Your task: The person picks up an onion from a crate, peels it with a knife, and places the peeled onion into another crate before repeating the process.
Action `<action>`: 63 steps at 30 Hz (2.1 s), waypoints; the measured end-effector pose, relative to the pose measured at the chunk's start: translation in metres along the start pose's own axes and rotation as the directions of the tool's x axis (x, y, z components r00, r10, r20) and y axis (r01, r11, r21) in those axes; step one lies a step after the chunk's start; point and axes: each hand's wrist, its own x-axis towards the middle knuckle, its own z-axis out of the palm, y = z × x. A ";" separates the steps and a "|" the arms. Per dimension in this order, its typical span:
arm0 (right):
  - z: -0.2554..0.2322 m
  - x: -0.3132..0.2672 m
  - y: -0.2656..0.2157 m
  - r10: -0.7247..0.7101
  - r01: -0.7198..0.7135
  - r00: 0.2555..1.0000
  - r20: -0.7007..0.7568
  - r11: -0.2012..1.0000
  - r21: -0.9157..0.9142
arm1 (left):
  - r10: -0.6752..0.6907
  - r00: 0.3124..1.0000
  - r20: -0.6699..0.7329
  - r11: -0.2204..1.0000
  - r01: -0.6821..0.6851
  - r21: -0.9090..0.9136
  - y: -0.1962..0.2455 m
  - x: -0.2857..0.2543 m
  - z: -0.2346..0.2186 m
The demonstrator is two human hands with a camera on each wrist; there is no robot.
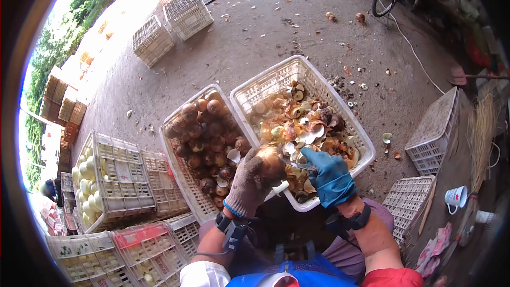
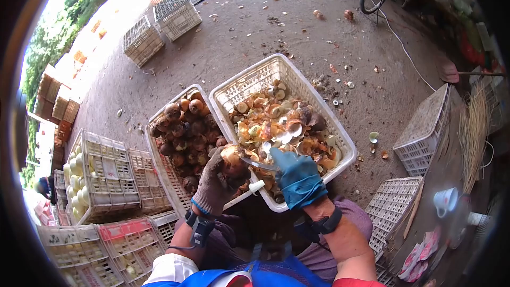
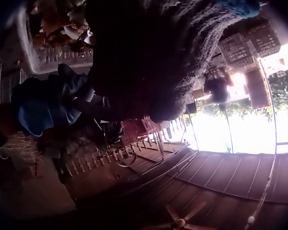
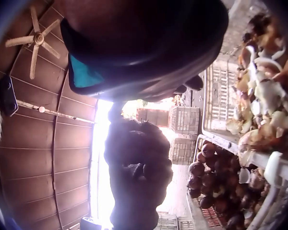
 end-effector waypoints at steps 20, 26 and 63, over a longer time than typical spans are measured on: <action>0.028 -0.006 0.012 0.285 -0.393 0.910 0.301 0.825 0.406 | 0.244 0.964 -0.102 0.929 -0.202 0.311 -0.007 0.000 0.013; 0.014 0.002 -0.011 0.285 -0.427 0.901 0.328 0.445 0.787 | 0.136 0.986 -0.095 0.950 -0.102 0.295 -0.005 0.001 0.011; -0.008 0.012 -0.002 0.374 -0.356 0.922 0.099 0.720 0.596 | 0.245 0.966 0.082 0.607 -0.219 0.764 -0.017 0.010 0.000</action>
